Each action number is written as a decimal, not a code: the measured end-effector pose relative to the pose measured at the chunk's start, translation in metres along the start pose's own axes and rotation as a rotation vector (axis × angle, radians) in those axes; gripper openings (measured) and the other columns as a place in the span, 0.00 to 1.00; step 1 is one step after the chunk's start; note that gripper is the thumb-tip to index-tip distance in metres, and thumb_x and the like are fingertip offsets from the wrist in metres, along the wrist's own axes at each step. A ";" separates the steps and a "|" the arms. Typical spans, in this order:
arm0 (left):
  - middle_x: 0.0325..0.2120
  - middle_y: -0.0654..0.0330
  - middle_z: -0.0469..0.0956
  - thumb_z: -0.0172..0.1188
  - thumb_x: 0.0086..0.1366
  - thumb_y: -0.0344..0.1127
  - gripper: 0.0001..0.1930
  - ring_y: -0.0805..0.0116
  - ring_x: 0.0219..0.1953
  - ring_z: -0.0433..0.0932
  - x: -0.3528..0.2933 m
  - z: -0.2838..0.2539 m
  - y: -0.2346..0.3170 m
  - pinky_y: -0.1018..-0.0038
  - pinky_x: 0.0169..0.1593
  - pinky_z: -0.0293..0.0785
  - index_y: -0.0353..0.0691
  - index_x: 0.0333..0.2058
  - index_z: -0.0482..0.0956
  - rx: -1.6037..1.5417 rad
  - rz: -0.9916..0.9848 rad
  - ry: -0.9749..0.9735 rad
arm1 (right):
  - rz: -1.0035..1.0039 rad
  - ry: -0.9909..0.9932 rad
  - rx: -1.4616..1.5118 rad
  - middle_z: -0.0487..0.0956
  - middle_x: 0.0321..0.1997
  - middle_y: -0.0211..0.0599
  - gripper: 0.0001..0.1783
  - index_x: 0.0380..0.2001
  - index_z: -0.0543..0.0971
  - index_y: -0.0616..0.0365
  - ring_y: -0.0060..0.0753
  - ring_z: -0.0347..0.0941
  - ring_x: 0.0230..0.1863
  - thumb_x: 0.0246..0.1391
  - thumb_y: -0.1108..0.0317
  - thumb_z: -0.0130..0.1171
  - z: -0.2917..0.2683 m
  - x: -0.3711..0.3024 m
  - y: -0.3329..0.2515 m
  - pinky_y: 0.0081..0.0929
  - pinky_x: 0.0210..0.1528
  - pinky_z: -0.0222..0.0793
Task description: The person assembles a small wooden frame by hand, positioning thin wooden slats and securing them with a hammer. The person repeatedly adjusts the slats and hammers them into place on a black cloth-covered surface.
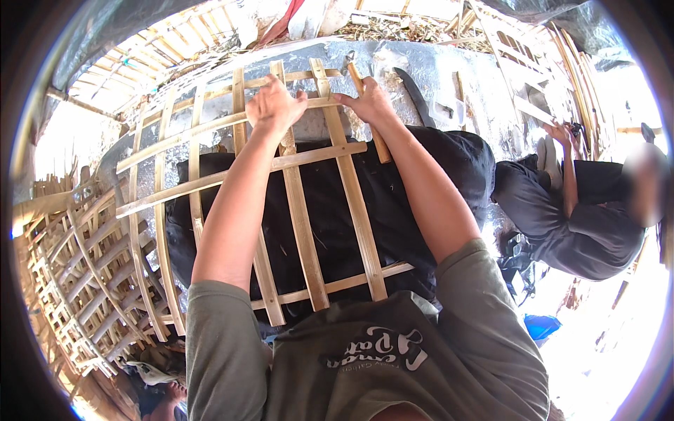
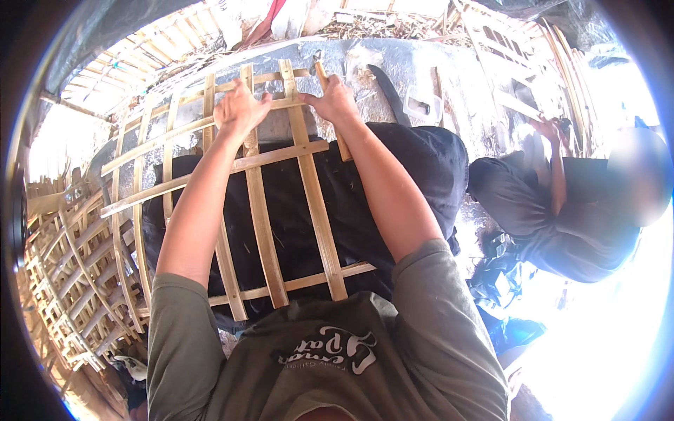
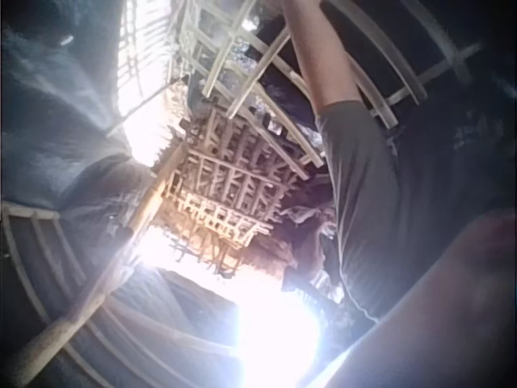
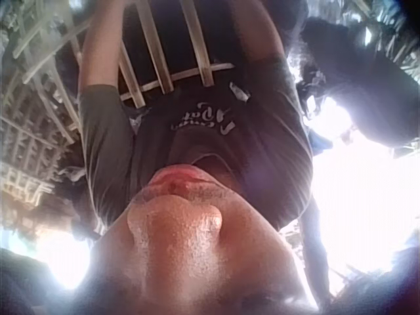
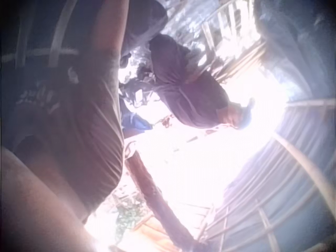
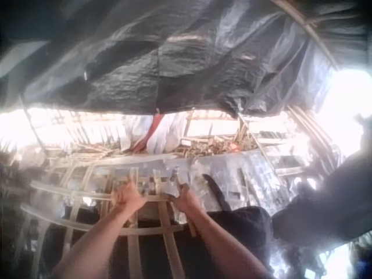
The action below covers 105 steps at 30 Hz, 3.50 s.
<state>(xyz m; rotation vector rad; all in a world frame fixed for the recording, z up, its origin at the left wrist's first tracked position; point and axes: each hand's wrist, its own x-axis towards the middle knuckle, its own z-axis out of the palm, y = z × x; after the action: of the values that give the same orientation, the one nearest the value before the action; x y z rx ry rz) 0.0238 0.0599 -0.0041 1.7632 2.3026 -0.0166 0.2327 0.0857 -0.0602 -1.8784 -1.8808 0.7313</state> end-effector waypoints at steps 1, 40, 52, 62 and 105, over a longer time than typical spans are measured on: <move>0.24 0.58 0.82 0.56 0.61 0.62 0.48 0.66 0.25 0.82 0.004 0.000 -0.001 0.68 0.29 0.78 0.28 0.66 0.56 -0.006 0.002 -0.002 | 0.002 -0.012 0.008 0.80 0.40 0.60 0.51 0.46 0.75 0.74 0.51 0.79 0.44 0.36 0.32 0.73 -0.001 0.001 -0.001 0.42 0.47 0.74; 0.74 0.51 0.41 0.39 0.69 0.58 0.39 0.45 0.75 0.30 0.036 0.028 -0.010 0.27 0.66 0.22 0.43 0.72 0.44 0.086 0.102 -0.033 | 0.152 -0.175 0.150 0.81 0.27 0.54 0.54 0.43 0.73 0.80 0.38 0.80 0.22 0.36 0.31 0.72 -0.001 0.011 -0.009 0.33 0.28 0.76; 0.71 0.46 0.47 0.40 0.69 0.52 0.38 0.46 0.75 0.34 0.020 0.034 0.020 0.25 0.65 0.23 0.32 0.69 0.49 0.104 -0.007 0.125 | 0.188 -0.164 0.163 0.76 0.19 0.38 0.54 0.51 0.72 0.75 0.28 0.75 0.18 0.36 0.34 0.75 0.003 0.014 -0.004 0.27 0.20 0.72; 0.69 0.47 0.56 0.38 0.68 0.58 0.40 0.46 0.73 0.48 0.015 0.034 0.032 0.33 0.69 0.34 0.36 0.70 0.52 0.149 -0.073 0.106 | 0.190 -0.178 0.163 0.81 0.31 0.57 0.50 0.42 0.74 0.77 0.45 0.82 0.30 0.37 0.33 0.72 -0.002 0.010 -0.010 0.36 0.35 0.77; 0.71 0.50 0.51 0.38 0.67 0.41 0.36 0.52 0.74 0.44 0.015 0.031 0.028 0.42 0.73 0.32 0.32 0.71 0.42 0.020 -0.148 0.036 | -0.253 -0.080 -0.049 0.79 0.37 0.62 0.17 0.52 0.71 0.62 0.67 0.76 0.42 0.67 0.62 0.50 -0.088 -0.073 -0.072 0.50 0.43 0.71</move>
<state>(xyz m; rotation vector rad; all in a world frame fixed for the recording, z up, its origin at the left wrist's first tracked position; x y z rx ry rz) 0.0527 0.0770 -0.0334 1.6107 2.4627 -0.0341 0.2307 0.0232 0.0598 -1.6184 -2.1544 0.6903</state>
